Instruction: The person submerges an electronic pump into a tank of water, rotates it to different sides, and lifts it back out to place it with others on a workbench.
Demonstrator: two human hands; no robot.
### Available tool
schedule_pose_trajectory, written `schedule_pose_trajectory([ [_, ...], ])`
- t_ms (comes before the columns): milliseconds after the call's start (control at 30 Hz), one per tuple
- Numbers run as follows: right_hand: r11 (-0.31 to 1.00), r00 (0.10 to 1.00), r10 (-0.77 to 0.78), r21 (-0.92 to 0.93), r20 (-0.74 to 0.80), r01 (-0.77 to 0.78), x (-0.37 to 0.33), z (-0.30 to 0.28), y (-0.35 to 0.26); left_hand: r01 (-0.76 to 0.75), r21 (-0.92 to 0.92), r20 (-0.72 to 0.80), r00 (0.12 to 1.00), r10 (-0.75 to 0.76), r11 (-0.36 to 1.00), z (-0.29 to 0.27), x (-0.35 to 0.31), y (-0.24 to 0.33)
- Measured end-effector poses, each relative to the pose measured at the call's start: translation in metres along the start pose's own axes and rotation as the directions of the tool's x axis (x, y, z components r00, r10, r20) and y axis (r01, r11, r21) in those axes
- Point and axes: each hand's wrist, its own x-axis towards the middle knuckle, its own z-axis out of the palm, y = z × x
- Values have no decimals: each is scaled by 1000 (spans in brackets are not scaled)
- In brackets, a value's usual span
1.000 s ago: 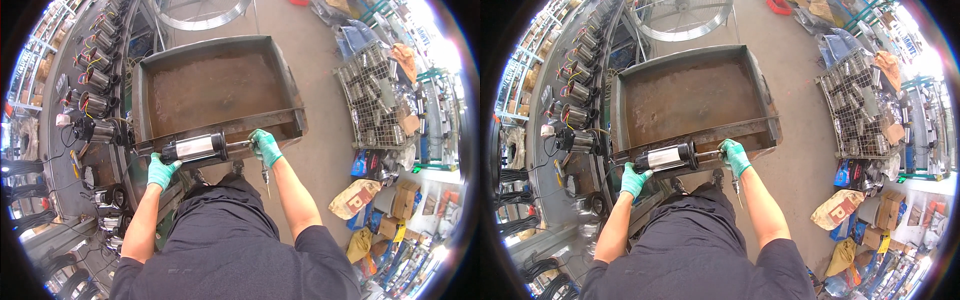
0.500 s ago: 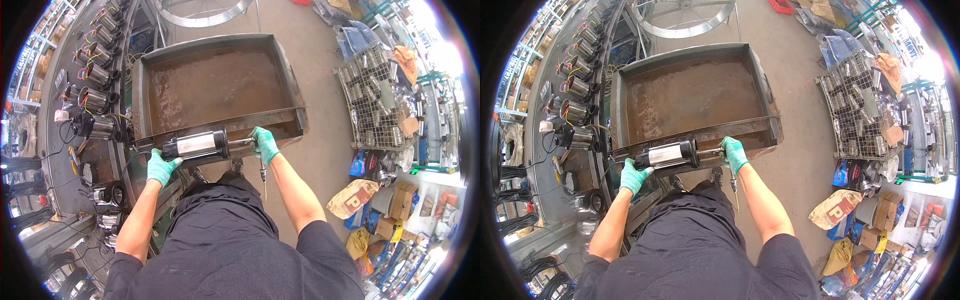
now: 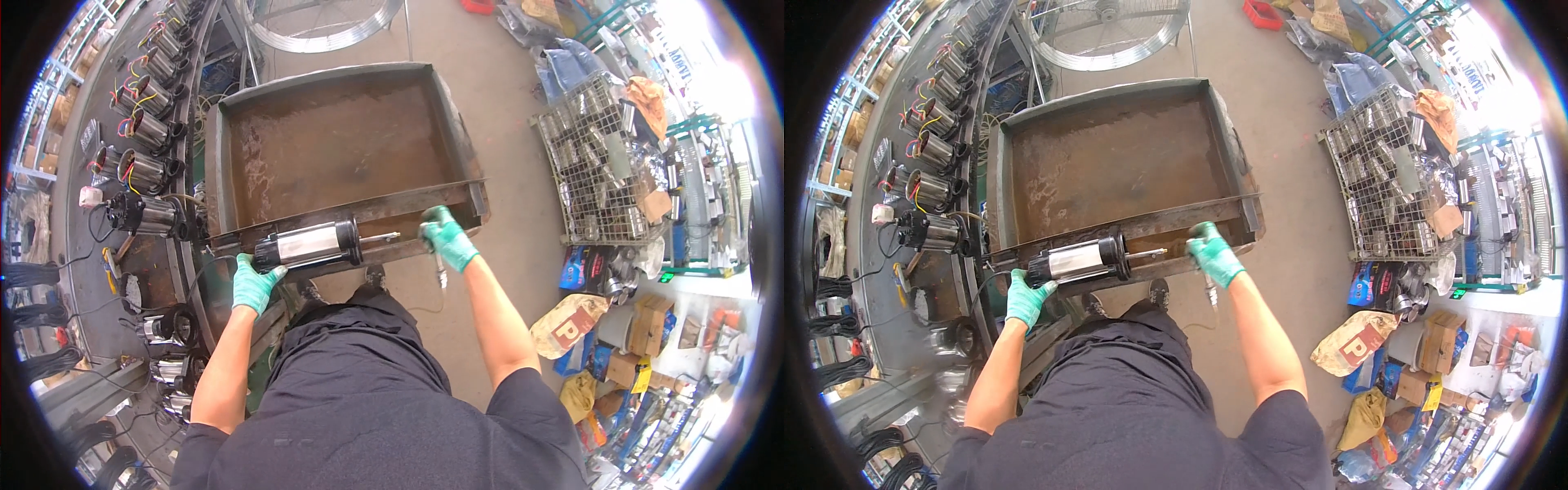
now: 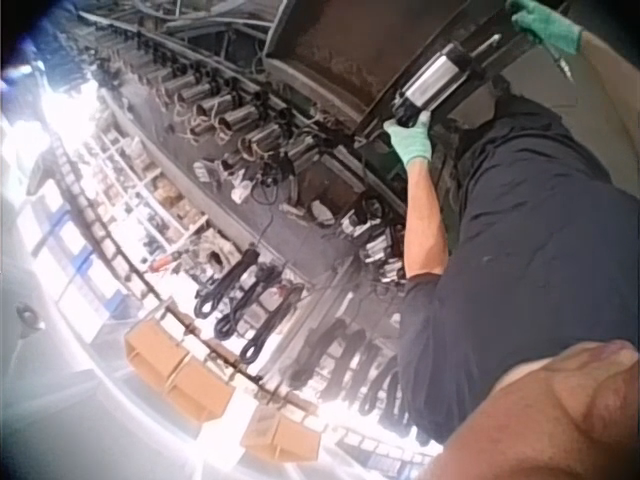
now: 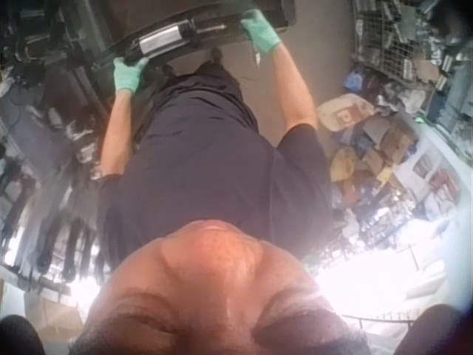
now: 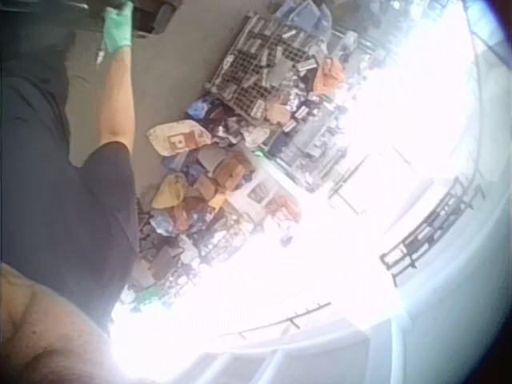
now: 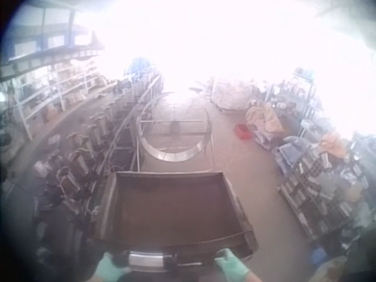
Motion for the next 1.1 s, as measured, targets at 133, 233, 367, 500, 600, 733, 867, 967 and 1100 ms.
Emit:
schedule_pose_trajectory([
  [133, 728, 945, -116, -673, -307, -129, 12, -79, -10, 1, -70, 10, 1000, 0, 998, 2, 3, -8],
  [233, 379, 904, -143, -866, -403, -326, 36, -107, -11, 0, -68, 19, 1000, 1, 998, 3, 4, -5],
  [367, 194, 902, -195, -917, -385, -349, 62, -100, -25, 67, -38, 50, 997, -65, 997, 0, 3, -10],
  [500, 271, 863, -217, -878, -456, -395, 66, -101, -29, 60, 52, 43, 997, -62, 997, -8, -9, 11],
  [600, 231, 803, -471, -930, -365, -287, 52, -90, -28, 65, 150, 105, 991, -82, 987, -8, -6, 5],
  [733, 269, 722, -687, -952, -84, 146, 29, -24, -55, -105, -194, -216, 974, 62, 975, -16, 18, -45],
  [867, 382, 690, -717, -772, 99, 508, 13, 87, -68, 85, -530, -295, 914, -277, 844, -37, 81, -137],
  [967, 428, 687, -719, -714, 102, 554, 10, 155, -67, 368, -808, 96, 853, -513, 461, -70, 98, -129],
  [1100, 222, 699, -706, -899, 119, 378, 10, 188, -61, 552, -753, 330, 788, -520, 358, -83, 118, -130],
])
